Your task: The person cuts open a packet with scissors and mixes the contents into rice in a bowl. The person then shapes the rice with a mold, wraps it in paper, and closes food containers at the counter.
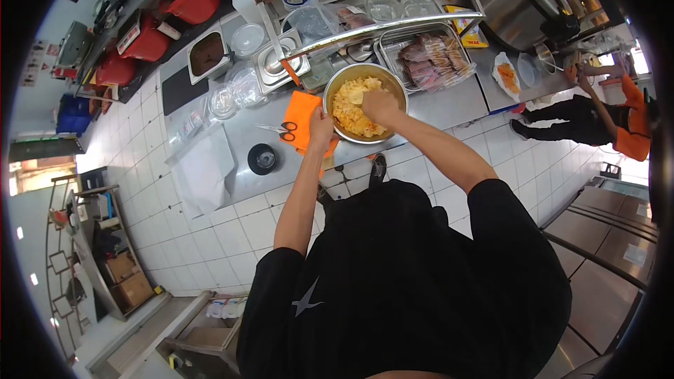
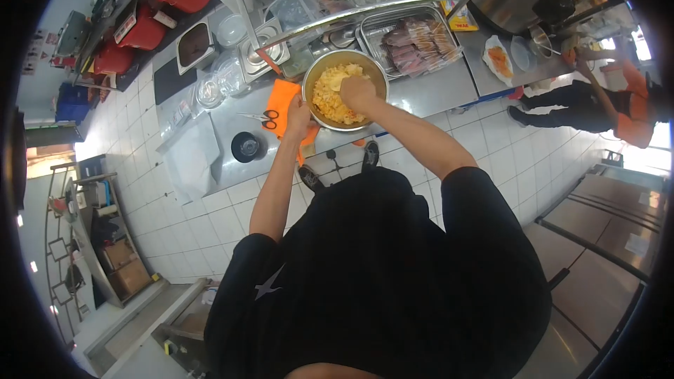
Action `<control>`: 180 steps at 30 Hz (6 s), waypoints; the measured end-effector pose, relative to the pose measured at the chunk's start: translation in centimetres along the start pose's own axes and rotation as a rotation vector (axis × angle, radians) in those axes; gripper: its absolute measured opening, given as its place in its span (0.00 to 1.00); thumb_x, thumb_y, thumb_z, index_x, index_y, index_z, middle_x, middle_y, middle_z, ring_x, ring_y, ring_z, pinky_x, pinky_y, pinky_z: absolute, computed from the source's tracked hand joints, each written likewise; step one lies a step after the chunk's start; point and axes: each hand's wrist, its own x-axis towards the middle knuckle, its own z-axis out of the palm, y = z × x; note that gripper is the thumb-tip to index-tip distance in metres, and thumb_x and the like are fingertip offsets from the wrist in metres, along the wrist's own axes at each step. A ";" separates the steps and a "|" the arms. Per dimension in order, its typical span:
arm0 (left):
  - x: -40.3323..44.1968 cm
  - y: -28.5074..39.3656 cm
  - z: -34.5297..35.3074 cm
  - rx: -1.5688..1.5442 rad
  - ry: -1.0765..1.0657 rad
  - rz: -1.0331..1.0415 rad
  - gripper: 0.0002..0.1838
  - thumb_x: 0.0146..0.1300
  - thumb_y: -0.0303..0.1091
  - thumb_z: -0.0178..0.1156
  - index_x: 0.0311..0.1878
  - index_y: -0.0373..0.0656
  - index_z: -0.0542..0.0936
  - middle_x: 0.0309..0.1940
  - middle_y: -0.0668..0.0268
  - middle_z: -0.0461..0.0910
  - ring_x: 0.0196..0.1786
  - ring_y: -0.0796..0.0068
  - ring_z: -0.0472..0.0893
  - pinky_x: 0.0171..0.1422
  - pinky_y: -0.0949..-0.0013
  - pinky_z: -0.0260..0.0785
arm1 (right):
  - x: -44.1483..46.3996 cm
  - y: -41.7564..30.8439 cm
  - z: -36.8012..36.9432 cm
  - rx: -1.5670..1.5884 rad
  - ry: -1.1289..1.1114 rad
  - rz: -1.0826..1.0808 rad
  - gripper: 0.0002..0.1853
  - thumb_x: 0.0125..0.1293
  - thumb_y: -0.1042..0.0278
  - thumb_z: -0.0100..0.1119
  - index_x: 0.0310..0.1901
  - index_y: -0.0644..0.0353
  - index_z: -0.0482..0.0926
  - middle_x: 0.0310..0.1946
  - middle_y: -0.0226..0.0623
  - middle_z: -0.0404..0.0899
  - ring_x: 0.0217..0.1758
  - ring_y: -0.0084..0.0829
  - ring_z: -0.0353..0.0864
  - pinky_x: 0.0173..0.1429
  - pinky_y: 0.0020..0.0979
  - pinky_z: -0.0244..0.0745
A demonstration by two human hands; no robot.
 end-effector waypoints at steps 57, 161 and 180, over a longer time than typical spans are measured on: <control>-13.9 0.8 -16.9 0.946 0.652 0.643 0.35 0.52 0.29 0.64 0.66 0.37 0.67 0.62 0.51 0.69 0.66 0.51 0.68 0.68 0.49 0.61 | -3.2 6.7 1.5 0.983 -0.339 0.004 0.17 0.74 0.58 0.46 0.26 0.55 0.70 0.19 0.25 0.70 0.17 0.16 0.62 0.20 0.24 0.55; -8.3 7.2 -2.3 0.090 -0.174 0.689 0.63 0.48 0.20 0.77 0.76 0.49 0.39 0.63 0.50 0.67 0.66 0.58 0.74 0.71 0.56 0.70 | -5.4 4.9 1.1 1.362 -0.407 0.116 0.19 0.79 0.55 0.49 0.43 0.64 0.82 0.21 0.24 0.70 0.15 0.16 0.61 0.18 0.24 0.57; -5.5 7.0 6.1 0.424 -0.247 0.760 0.65 0.42 0.29 0.79 0.78 0.42 0.42 0.66 0.44 0.64 0.68 0.52 0.70 0.74 0.57 0.64 | -14.0 2.6 -4.2 0.265 0.353 -0.095 0.27 0.62 0.61 0.68 0.61 0.62 0.73 0.40 0.48 0.79 0.38 0.48 0.86 0.40 0.43 0.82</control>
